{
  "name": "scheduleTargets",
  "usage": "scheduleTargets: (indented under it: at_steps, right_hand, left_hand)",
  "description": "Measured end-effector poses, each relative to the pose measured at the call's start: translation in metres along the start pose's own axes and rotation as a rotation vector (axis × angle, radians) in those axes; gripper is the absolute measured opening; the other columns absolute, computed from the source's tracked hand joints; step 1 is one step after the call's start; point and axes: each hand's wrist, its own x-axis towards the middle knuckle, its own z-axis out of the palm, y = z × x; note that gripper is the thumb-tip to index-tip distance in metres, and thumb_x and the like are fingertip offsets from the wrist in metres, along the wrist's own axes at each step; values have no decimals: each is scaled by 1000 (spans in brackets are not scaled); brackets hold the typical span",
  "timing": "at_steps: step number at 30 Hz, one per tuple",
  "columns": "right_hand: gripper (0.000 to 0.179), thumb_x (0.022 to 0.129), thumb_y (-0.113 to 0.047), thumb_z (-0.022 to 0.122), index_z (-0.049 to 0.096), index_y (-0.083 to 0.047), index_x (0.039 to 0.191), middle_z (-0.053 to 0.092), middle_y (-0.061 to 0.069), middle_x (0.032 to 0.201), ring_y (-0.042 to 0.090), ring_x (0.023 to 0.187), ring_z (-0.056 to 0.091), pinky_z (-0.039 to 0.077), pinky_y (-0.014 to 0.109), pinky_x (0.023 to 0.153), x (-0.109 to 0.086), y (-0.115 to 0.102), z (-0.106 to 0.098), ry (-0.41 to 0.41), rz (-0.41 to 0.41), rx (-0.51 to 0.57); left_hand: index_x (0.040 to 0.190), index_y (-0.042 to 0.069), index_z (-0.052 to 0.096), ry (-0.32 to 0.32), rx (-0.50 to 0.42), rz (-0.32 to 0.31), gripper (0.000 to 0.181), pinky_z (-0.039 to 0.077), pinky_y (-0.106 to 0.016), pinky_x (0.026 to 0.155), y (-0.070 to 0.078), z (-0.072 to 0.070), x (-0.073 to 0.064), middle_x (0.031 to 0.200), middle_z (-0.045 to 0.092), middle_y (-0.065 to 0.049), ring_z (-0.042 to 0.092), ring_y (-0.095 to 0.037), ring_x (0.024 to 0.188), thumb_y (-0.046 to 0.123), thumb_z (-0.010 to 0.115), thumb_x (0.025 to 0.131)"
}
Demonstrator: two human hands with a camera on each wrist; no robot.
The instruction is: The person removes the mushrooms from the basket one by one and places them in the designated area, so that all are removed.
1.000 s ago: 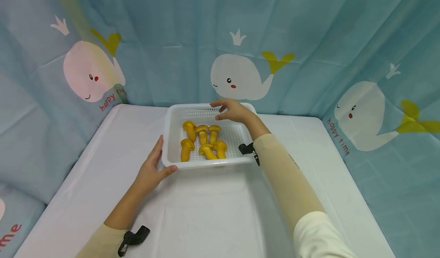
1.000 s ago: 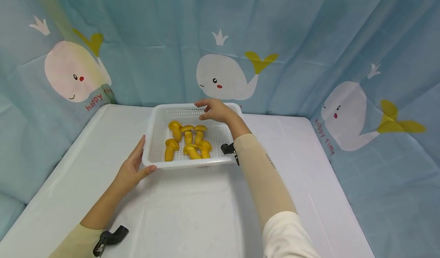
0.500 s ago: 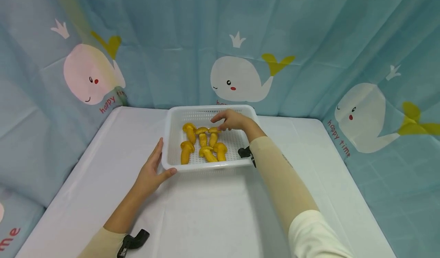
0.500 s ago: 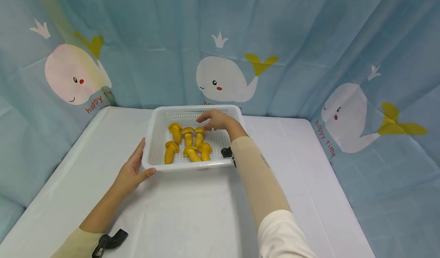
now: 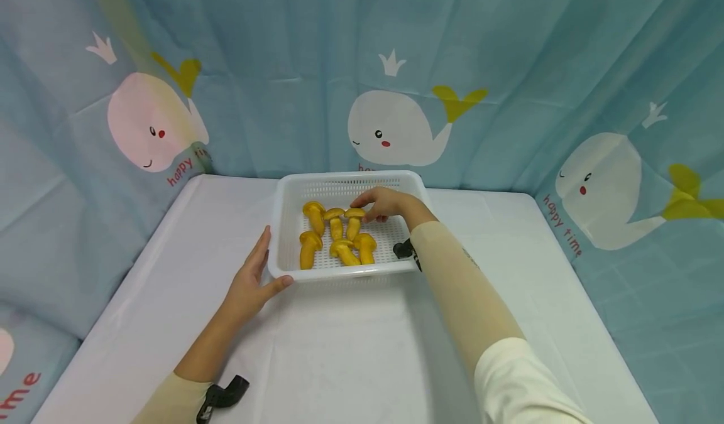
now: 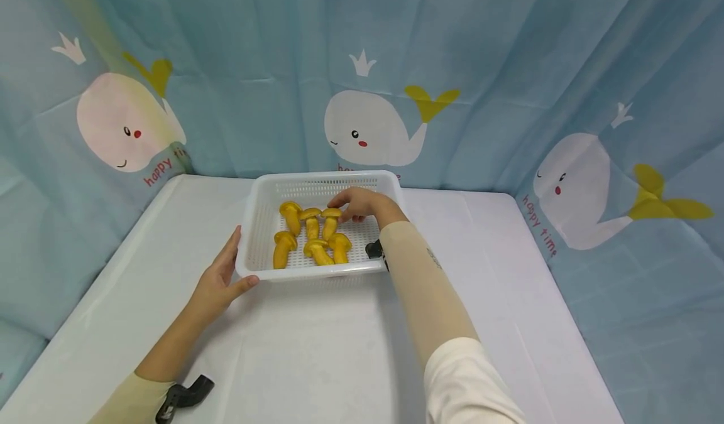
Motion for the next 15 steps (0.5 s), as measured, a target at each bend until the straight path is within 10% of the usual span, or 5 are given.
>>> scheduleTargets:
  at_steps: [15]
  right_hand:
    - [44, 94, -17, 75, 67, -27, 136, 59, -2, 146, 18, 57, 42, 44, 30, 57, 10, 0, -1, -1, -71, -2]
  left_hand:
    - [166, 31, 8, -10, -34, 15, 113, 21, -3, 112, 2, -1, 1, 173, 4, 5, 10, -22, 159, 15, 86, 85]
